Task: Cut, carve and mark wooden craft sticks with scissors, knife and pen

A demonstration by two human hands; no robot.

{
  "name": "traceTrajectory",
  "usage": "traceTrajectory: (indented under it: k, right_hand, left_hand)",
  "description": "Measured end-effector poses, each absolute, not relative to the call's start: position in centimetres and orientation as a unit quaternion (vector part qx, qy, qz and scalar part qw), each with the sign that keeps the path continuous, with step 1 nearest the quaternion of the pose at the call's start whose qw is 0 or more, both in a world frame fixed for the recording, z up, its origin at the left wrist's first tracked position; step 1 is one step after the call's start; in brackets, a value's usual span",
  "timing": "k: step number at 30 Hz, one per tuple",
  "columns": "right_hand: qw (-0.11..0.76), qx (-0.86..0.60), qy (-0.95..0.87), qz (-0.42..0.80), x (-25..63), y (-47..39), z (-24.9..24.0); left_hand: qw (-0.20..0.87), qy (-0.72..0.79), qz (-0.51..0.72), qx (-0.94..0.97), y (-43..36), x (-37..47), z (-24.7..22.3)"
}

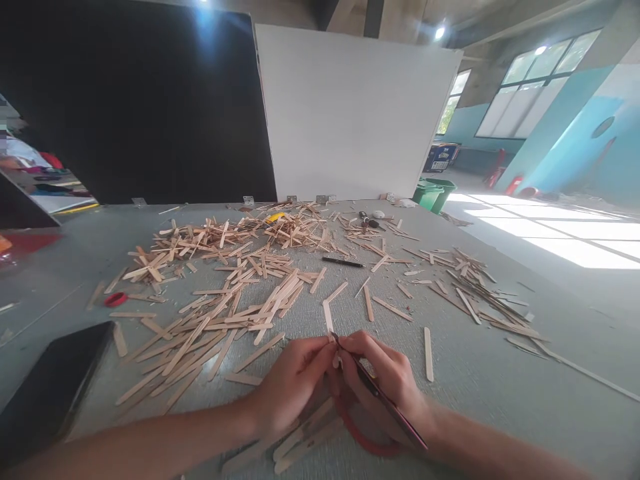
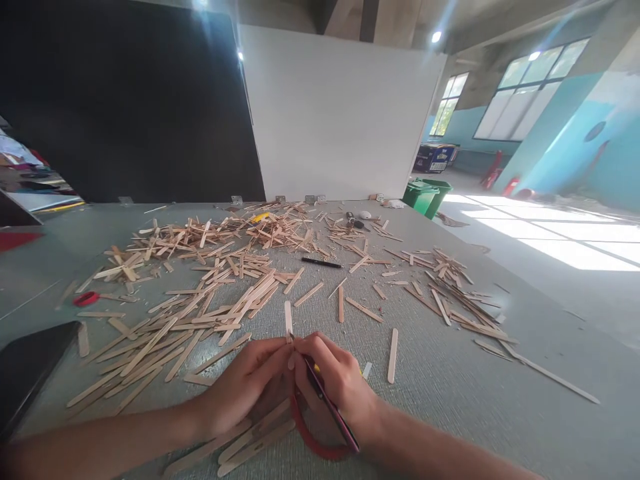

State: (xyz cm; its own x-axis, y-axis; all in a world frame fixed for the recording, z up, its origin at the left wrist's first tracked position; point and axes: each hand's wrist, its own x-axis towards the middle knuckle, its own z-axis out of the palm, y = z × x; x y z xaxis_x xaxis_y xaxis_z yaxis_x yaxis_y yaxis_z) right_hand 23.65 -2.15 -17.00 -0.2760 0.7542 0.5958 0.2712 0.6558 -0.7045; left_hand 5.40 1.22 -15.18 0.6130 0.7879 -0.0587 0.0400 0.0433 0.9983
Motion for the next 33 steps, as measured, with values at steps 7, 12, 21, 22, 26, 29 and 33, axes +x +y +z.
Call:
traceTrajectory:
  k: [7,12,21,22,26,29,33]
  right_hand:
    - [0.531,-0.338,-0.689,0.359,23.6,-2.1,-17.7]
    - [0.531,-0.350,-0.675,0.374,23.9,-2.0,-18.2]
    - [0.487,-0.345,-0.765,0.243,24.2,-2.0,-17.5]
    - [0.489,-0.348,-0.761,0.248,24.2,-2.0,-17.5]
    - [0.489,-0.344,-0.756,0.269,24.3,-2.0,-17.9]
    - [0.491,-0.336,-0.754,0.280,24.4,-1.9,-18.0]
    - [0.498,-0.343,-0.737,0.302,24.4,-2.0,-17.8]
  left_hand:
    - [0.656,0.320,0.308,0.610,1.4,5.5,-14.8]
    - [0.667,0.314,0.307,0.601,1.5,5.5,-14.8]
    - [0.681,0.315,0.288,0.595,1.7,5.2,-15.2]
    - [0.682,0.315,0.286,0.595,1.7,5.1,-15.3]
    - [0.684,0.315,0.276,0.598,2.0,4.8,-15.4]
    - [0.685,0.315,0.268,0.600,2.2,4.5,-15.5]
    - [0.672,0.325,0.270,0.608,2.1,4.6,-15.3]
